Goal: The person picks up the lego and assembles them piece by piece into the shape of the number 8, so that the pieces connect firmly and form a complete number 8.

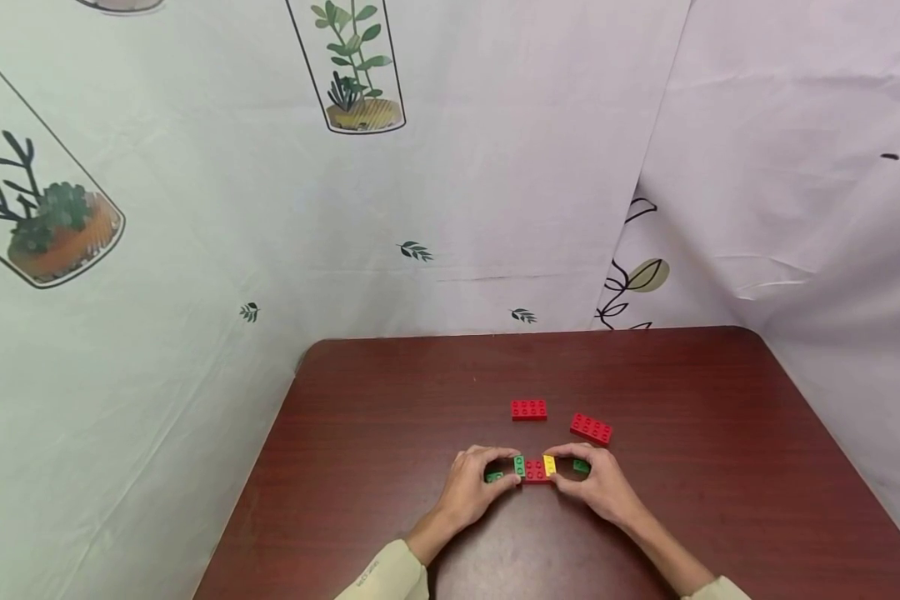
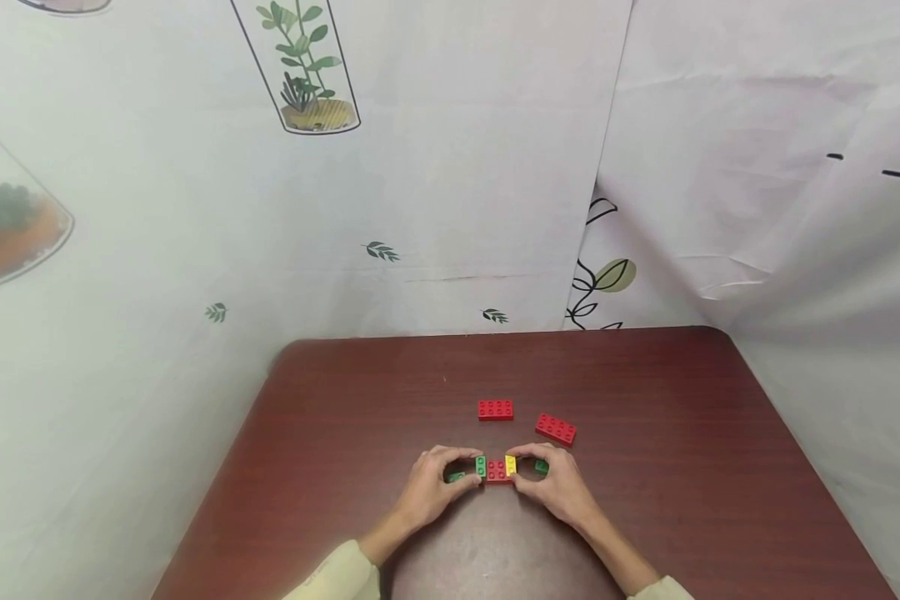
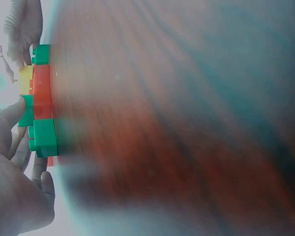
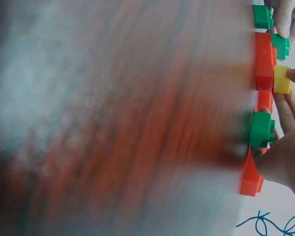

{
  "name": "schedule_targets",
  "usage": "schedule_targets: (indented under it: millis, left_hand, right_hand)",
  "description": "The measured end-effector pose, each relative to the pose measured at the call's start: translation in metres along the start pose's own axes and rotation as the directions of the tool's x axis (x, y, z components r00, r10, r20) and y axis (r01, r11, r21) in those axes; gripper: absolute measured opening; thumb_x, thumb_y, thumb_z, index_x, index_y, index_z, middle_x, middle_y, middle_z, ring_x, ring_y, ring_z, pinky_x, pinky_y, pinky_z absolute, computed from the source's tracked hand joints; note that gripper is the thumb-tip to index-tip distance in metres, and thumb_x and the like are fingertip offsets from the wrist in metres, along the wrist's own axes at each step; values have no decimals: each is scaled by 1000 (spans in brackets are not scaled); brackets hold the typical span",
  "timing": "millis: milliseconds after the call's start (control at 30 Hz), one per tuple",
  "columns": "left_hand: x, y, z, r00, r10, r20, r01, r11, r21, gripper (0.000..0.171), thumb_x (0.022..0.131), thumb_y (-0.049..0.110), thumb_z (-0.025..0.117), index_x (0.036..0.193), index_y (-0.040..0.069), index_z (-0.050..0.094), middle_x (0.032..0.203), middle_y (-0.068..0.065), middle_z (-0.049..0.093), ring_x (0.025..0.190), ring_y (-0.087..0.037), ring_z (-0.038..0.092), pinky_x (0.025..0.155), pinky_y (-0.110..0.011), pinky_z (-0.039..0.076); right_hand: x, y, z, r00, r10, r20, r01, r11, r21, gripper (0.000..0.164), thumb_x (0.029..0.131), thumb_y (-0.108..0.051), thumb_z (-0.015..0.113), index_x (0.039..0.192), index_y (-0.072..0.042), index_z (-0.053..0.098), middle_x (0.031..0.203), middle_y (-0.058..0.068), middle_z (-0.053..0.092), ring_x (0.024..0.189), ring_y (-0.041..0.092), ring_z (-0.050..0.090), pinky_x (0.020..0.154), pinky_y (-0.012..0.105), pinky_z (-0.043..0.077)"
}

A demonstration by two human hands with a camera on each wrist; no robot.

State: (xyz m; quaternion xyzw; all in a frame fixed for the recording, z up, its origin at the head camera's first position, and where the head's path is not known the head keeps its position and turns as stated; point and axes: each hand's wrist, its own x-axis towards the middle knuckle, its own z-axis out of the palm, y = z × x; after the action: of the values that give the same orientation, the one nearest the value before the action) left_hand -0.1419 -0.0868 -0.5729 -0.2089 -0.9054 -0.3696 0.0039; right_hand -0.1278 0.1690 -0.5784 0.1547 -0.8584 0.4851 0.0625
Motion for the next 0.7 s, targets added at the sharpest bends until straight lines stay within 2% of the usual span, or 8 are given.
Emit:
schedule_targets:
  millis: [367,567,700]
  left_hand:
    - [1,0,-1,1000,15,-4,-15,1000,-2,34,94,38,82,126,26,79,120,13,76,113,-11,64,96,-41,45]
    - [1,0,-1,1000,7,3,-7,1000,-12,34,94,39,82,126,28,79,120,15,75,111,-10,64,94,-39,45]
    - [1,0,-1,1000,9,-1,-9,1000,-10,34,94,39,82,126,28,79,120,14,76,110,-9,64,93,-38,44]
  right_hand:
    - [0,0,-1,1000,-27,-13,27,1000,-15,34,80,-6,92,110,-18,82,106,-11,76,105,13,69,90,28,53]
    - [0,1,-2,1000,-13,16,13,1000,-4,33,83,-9,91,112,-19,81,107,-12,76,104,14,69,90,30,53]
    - [1,3,-2,999,-8,46,6,999,37,29,86,-13,90,114,-18,81,108,-9,77,102,13,69,87,29,54]
